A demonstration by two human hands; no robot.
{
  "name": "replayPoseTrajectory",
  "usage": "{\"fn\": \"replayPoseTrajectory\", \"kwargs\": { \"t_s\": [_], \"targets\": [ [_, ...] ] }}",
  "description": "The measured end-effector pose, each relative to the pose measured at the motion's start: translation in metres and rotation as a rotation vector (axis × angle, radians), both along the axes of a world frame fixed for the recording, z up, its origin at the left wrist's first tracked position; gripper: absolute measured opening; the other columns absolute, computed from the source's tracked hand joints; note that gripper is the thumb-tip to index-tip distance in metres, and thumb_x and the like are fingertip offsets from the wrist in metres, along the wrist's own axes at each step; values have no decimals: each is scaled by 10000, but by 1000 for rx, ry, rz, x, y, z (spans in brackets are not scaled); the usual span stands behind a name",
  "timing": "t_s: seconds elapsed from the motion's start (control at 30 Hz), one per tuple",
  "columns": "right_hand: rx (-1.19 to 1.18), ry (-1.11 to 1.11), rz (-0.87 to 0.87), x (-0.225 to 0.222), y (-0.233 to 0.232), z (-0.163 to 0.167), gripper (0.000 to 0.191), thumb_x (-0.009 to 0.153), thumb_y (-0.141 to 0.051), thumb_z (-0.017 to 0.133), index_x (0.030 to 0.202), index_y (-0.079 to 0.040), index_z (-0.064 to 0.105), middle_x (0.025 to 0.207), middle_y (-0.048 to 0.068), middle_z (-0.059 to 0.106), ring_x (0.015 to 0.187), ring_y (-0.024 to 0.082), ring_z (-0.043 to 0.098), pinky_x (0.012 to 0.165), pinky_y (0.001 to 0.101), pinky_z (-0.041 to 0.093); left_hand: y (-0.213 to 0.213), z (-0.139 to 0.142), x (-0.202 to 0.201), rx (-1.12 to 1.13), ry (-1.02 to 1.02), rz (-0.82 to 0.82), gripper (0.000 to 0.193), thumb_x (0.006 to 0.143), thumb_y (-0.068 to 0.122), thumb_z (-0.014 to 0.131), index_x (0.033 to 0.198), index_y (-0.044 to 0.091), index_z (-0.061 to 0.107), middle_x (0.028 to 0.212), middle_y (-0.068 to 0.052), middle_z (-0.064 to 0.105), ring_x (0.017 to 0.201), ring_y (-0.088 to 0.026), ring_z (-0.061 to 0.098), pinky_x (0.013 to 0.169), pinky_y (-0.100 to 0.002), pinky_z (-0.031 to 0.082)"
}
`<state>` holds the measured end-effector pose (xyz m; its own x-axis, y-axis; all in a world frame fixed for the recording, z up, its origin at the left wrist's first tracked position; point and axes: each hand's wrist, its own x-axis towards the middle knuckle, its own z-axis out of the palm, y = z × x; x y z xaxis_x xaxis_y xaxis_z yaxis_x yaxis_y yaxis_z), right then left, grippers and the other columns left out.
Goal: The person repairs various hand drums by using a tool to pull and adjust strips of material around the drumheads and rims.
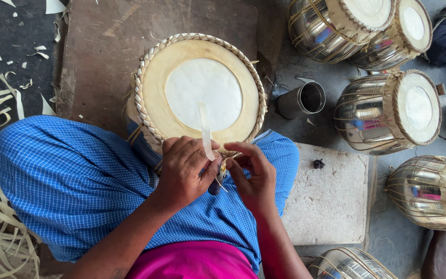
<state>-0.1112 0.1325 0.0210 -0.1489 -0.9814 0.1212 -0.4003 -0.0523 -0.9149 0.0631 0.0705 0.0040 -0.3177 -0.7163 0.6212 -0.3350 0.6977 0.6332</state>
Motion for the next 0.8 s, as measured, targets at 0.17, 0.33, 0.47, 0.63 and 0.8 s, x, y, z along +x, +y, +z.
{"fn": "replayPoseTrajectory", "kwargs": {
  "t_s": [0.17, 0.33, 0.47, 0.63, 0.8],
  "targets": [
    [-124, 238, -75, 8, -6, -5, 326, 932, 30, 732, 1239, -15, 631, 1022, 57, 726, 869, 106, 738, 766, 234, 607, 1, 1, -2, -9, -24, 14, 120, 936, 195, 755, 989, 103, 700, 1059, -11, 711, 965, -190, 647, 905, -397, 394],
    [-168, 185, -139, 4, 8, -24, 369, 933, 6, 696, 1281, 1, 573, 996, 71, 647, 869, 122, 689, 775, 237, 594, 1, -1, -3, -12, -56, 25, 122, 925, 212, 770, 966, 115, 709, 990, -8, 679, 938, -198, 628, 905, -402, 374],
    [-83, 166, -71, 2, 26, -49, 349, 900, -87, 787, 1161, -21, 567, 1051, 92, 602, 929, 148, 660, 823, 281, 586, -4, -7, -1, -43, -83, -2, 144, 926, 229, 771, 987, 125, 693, 1007, -4, 668, 938, -193, 613, 907, -415, 355],
    [-20, 376, -3, -1, 14, -62, 530, 754, -170, 779, 1209, -19, 553, 1024, 114, 545, 823, 209, 602, 733, 332, 520, -36, -4, -16, -20, -125, 24, 162, 895, 240, 765, 1014, 160, 690, 1096, 3, 676, 1009, -218, 609, 918, -441, 341],
    [235, -1147, 371, -8, -42, -35, 554, 851, -188, 746, 1331, -60, 500, 1090, 130, 588, 919, 251, 625, 745, 387, 546, -103, 11, -30, -80, -59, 73, 273, 889, 290, 790, 1097, 127, 720, 1140, -11, 645, 1071, -236, 600, 926, -448, 343]
  ]
}}
